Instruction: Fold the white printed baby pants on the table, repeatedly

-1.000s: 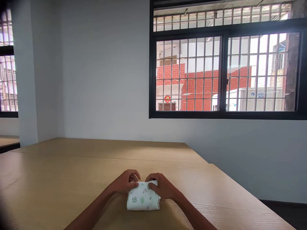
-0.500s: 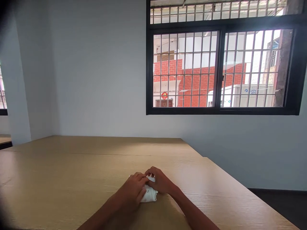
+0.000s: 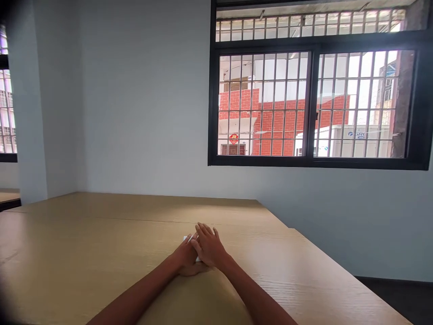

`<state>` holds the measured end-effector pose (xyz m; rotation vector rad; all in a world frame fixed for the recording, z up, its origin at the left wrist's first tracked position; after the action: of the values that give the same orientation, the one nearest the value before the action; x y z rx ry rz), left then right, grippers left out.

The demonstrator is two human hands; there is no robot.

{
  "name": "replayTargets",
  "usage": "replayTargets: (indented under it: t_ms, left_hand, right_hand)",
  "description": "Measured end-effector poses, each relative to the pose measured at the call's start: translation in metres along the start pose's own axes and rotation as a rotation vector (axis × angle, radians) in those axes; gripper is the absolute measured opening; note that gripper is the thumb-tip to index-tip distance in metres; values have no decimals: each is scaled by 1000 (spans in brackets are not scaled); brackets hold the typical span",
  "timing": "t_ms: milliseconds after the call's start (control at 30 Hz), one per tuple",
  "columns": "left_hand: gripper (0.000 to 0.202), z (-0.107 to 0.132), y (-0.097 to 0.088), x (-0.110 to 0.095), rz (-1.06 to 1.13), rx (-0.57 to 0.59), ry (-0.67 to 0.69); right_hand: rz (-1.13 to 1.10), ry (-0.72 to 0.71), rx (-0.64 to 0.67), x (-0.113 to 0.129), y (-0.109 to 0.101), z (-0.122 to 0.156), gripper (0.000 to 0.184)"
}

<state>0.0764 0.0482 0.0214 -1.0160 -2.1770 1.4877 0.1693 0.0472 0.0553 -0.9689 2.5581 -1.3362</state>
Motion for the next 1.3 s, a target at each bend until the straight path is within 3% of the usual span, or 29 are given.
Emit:
replayTargets:
  t_ms: [67, 167, 367, 567, 800, 900, 1133, 1300]
  left_hand:
    - [82, 2, -3, 0, 53, -44, 19]
    - [84, 5, -5, 3, 119, -80, 2]
    - [107, 6, 1, 24, 69, -62, -204]
    - [114, 16, 1, 41, 60, -9, -365]
    - [74, 19, 6, 49, 111, 40, -392]
    - [69, 20, 6, 55, 100, 37, -404]
    - [57, 29, -2, 76, 92, -7, -470]
    - [49, 32, -16, 91, 128, -109, -508]
  right_hand:
    - [17, 22, 127, 4, 16, -4, 57]
    - [35, 87, 208, -1, 29, -2, 59]
    - [82, 231, 286, -27, 30, 6, 60]
    - [110, 206, 302, -30, 31, 6, 61]
    - [127, 120, 272, -23, 23, 12, 64]
    - [144, 101, 226, -26, 17, 12, 65]
    - [48, 217, 304, -47, 21, 13, 73]
    - [-34, 203, 241, -53, 19, 12, 63]
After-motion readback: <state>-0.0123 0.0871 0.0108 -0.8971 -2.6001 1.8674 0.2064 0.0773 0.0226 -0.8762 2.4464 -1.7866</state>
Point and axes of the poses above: each hand's wrist, its own z-axis away from the middle knuckle, its own y-axis out of the palm, x = y × z, the point moved 5 cm from there along -z, towards the middle knuckle, and after that the axes turned 13 degrees about -x, right-handed, at the moved point
